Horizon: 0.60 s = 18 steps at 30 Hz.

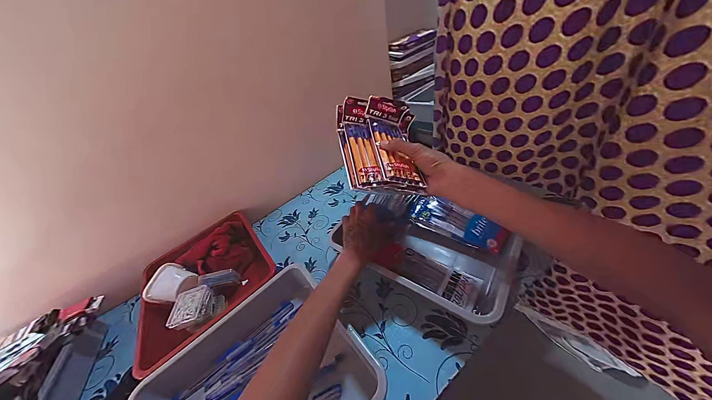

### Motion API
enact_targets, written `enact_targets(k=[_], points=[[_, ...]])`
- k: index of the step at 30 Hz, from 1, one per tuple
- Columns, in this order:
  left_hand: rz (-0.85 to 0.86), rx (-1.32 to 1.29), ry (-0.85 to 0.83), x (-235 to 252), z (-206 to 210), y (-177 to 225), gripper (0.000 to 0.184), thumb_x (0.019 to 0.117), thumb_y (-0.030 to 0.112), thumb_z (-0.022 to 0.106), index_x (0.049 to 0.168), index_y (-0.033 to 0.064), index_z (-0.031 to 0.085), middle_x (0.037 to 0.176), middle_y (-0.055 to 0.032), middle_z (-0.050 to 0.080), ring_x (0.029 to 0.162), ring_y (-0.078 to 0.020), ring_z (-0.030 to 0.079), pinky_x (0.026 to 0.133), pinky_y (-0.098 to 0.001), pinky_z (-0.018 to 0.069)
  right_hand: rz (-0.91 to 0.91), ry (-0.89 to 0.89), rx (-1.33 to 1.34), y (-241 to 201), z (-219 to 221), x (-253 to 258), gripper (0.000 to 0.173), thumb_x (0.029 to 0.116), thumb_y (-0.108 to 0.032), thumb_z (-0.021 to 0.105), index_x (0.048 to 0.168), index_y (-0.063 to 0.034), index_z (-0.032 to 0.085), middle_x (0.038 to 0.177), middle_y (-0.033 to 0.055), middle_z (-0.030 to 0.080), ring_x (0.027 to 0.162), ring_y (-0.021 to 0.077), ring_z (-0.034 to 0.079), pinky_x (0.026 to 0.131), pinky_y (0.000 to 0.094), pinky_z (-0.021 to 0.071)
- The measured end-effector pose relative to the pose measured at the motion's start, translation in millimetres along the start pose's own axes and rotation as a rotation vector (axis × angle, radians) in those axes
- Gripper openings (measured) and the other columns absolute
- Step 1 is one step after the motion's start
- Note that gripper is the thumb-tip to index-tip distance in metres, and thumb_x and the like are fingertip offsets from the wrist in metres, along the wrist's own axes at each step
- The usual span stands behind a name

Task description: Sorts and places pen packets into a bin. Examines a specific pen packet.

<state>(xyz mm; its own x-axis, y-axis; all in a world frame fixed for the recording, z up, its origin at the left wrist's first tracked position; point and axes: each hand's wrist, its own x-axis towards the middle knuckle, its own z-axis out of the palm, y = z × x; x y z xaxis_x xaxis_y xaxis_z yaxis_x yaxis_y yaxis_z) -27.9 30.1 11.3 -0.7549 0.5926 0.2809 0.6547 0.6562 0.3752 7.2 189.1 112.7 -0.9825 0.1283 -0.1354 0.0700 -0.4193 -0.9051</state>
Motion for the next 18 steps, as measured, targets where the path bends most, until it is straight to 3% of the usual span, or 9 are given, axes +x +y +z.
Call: enact_targets(k=[4, 11, 13, 14, 15, 18], points=[[0.022, 0.040, -0.001, -6, -6, -2, 0.055, 0.0929, 0.031, 0.076, 0.129, -0.0075, 0.059, 0.130, -0.0318, 0.055, 0.121, -0.0501, 0.054, 0.096, -0.0643, 0.0445, 0.008, 0.004, 0.061, 13, -32, -20, 0.022, 0.1038, -0.028, 0.056, 0.119, -0.0124, 0.059, 0.096, 0.0055, 0.070, 0.084, 0.0141, 0.072, 0.071, 0.0296, 0.0620], [0.091, 0.094, 0.021, -20, -15, 16, 0.053, 0.0937, 0.030, 0.075, 0.126, -0.0091, 0.059, 0.130, -0.0333, 0.054, 0.120, -0.0510, 0.054, 0.096, -0.0644, 0.0446, 0.032, 0.003, 0.173, 26, -37, -38, 0.021, 0.1037, -0.029, 0.056, 0.115, -0.0119, 0.061, 0.093, 0.0055, 0.071, 0.082, 0.0138, 0.073, 0.071, 0.0291, 0.0620], [0.090, 0.131, -0.023, -22, -17, 28, 0.045, 0.0949, 0.031, 0.073, 0.119, -0.0058, 0.064, 0.117, -0.0294, 0.063, 0.109, -0.0465, 0.063, 0.090, -0.0611, 0.0507, 0.025, -0.002, 0.188, 27, -38, -43, 0.020, 0.1030, -0.028, 0.056, 0.116, -0.0125, 0.060, 0.094, 0.0055, 0.071, 0.083, 0.0139, 0.073, 0.071, 0.0291, 0.0622], [0.028, 0.171, -0.104, -18, -13, 33, 0.040, 0.0938, 0.035, 0.073, 0.104, -0.0030, 0.068, 0.100, -0.0250, 0.068, 0.096, -0.0426, 0.067, 0.080, -0.0590, 0.0528, 0.023, -0.010, 0.199, 27, -39, -45, 0.021, 0.1026, -0.028, 0.057, 0.117, -0.0126, 0.059, 0.095, 0.0060, 0.071, 0.084, 0.0149, 0.073, 0.072, 0.0303, 0.0624], [-0.057, 0.214, -0.250, -15, -13, 39, 0.040, 0.0938, 0.037, 0.072, 0.100, -0.0023, 0.068, 0.095, -0.0235, 0.068, 0.093, -0.0414, 0.067, 0.080, -0.0590, 0.0522, 0.020, -0.020, 0.209, 26, -41, -46, 0.022, 0.1024, -0.028, 0.057, 0.118, -0.0127, 0.059, 0.096, 0.0064, 0.071, 0.085, 0.0155, 0.073, 0.073, 0.0311, 0.0626], [-0.193, 0.293, -0.603, -14, -14, 53, 0.048, 0.0953, 0.038, 0.069, 0.111, -0.0065, 0.067, 0.113, -0.0268, 0.066, 0.112, -0.0431, 0.062, 0.094, -0.0616, 0.0467, 0.004, -0.022, 0.216, 25, -42, -51, 0.021, 0.1031, -0.028, 0.056, 0.117, -0.0121, 0.060, 0.095, 0.0059, 0.071, 0.085, 0.0147, 0.073, 0.073, 0.0303, 0.0626]])
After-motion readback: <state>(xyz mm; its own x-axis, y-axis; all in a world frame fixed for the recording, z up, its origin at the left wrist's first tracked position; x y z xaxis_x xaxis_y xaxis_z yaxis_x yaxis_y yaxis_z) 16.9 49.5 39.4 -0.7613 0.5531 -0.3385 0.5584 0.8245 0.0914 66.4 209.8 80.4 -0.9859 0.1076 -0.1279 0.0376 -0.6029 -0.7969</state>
